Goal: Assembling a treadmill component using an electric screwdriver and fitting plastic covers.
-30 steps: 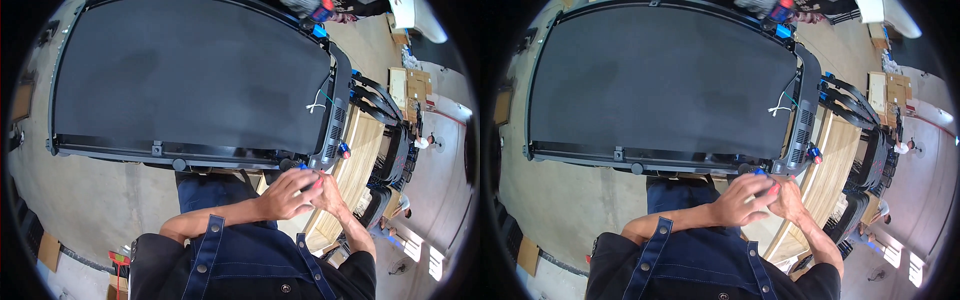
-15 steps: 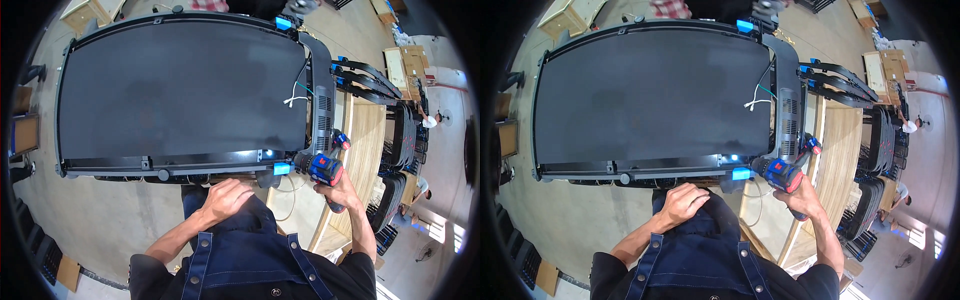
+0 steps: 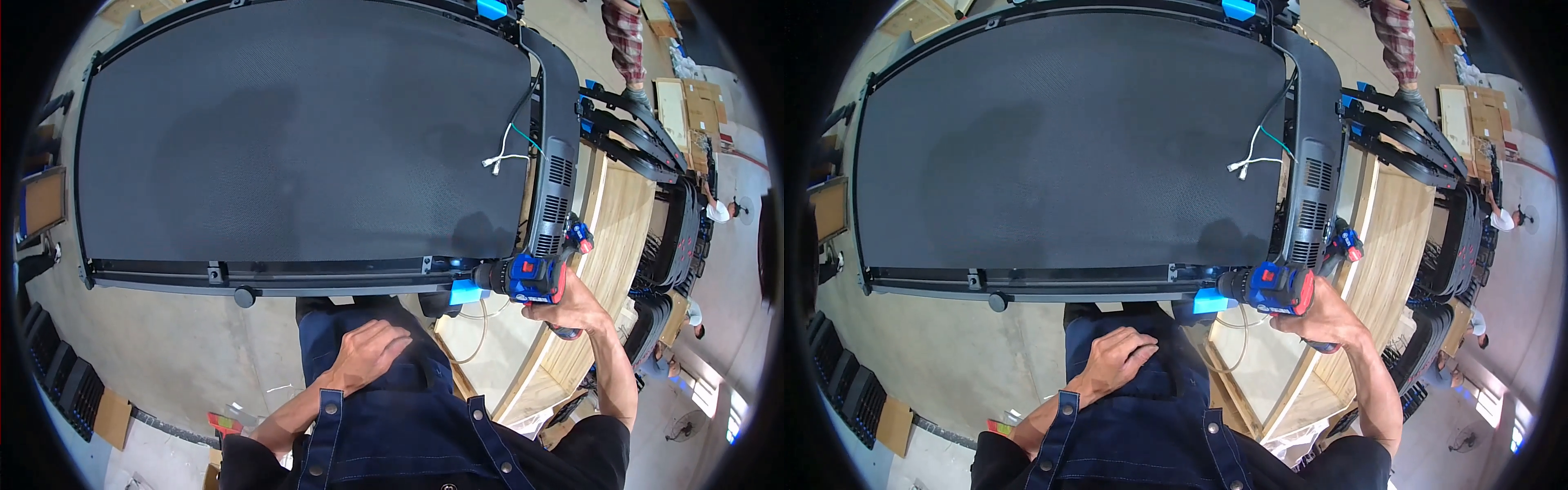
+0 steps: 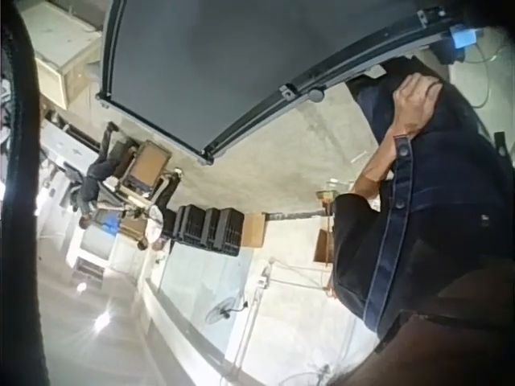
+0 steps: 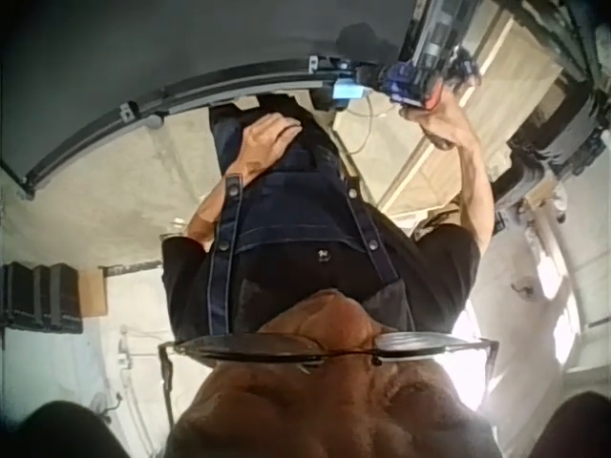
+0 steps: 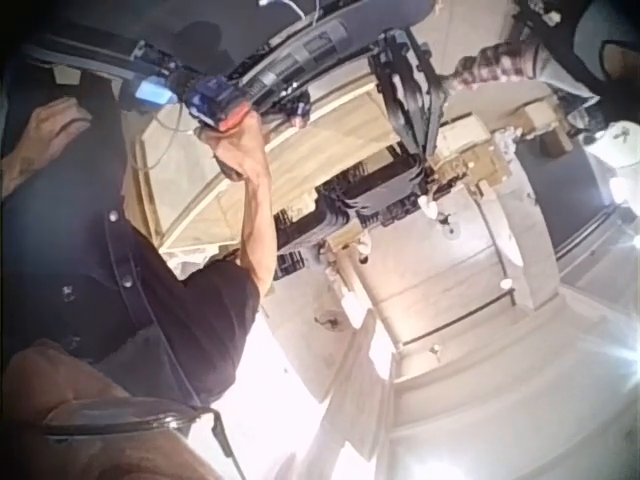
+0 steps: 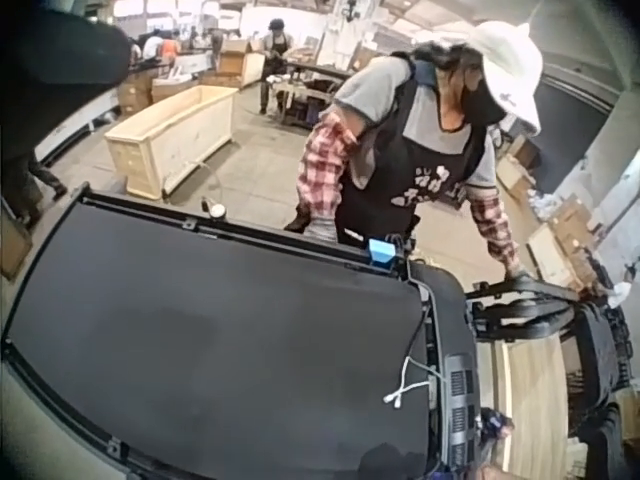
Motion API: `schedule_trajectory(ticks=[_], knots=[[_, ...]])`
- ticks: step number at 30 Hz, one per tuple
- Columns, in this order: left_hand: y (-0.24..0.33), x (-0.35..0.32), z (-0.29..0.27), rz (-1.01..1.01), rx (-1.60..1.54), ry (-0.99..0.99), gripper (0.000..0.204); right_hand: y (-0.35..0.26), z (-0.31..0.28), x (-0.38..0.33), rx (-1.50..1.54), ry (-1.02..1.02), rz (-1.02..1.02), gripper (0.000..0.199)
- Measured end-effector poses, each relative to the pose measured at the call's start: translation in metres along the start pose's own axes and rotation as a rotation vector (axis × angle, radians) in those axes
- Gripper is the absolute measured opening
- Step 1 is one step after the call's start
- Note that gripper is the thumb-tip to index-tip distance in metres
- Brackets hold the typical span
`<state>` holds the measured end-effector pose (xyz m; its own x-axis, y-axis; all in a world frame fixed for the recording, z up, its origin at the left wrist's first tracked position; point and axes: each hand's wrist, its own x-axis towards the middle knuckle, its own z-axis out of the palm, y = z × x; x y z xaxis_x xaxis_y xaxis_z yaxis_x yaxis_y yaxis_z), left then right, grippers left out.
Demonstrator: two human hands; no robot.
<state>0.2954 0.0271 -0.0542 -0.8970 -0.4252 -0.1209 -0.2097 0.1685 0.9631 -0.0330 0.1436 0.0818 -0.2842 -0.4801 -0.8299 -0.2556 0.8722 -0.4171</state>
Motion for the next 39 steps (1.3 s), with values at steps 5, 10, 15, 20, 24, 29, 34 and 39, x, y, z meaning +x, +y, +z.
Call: schedule_trajectory(ticks=[5,10,15,20,24,29,34,39], knots=[[-0.002,0.001,0.009,-0.058,-0.044,0.01,0.011,-0.001,-0.004,0.005,0.026,-0.016,0.001,0.041],[-0.008,0.003,0.012,-0.08,-0.032,0.04,0.01,0.008,-0.008,0.004,0.006,-0.005,0.005,0.044],[-0.022,-0.005,-0.01,-0.174,0.036,0.153,0.011,0.018,-0.013,-0.015,0.361,0.09,0.032,0.052],[0.009,0.008,-0.074,0.006,0.145,0.437,0.011,0.033,0.012,-0.043,0.447,0.013,0.041,0.06],[0.035,0.085,-0.136,0.139,0.326,0.516,0.011,0.051,0.118,-0.026,0.822,-0.119,-0.111,0.048],[0.033,0.226,-0.2,0.37,0.655,0.45,0.019,0.001,0.208,0.031,0.872,-0.064,-0.446,0.043],[-0.016,0.39,-0.283,0.448,1.192,0.39,0.033,-0.048,0.255,0.062,0.924,0.066,-0.492,0.052],[-0.032,0.498,-0.327,-0.018,1.399,-0.078,0.082,-0.07,0.277,0.078,1.044,0.246,-0.471,0.047]])
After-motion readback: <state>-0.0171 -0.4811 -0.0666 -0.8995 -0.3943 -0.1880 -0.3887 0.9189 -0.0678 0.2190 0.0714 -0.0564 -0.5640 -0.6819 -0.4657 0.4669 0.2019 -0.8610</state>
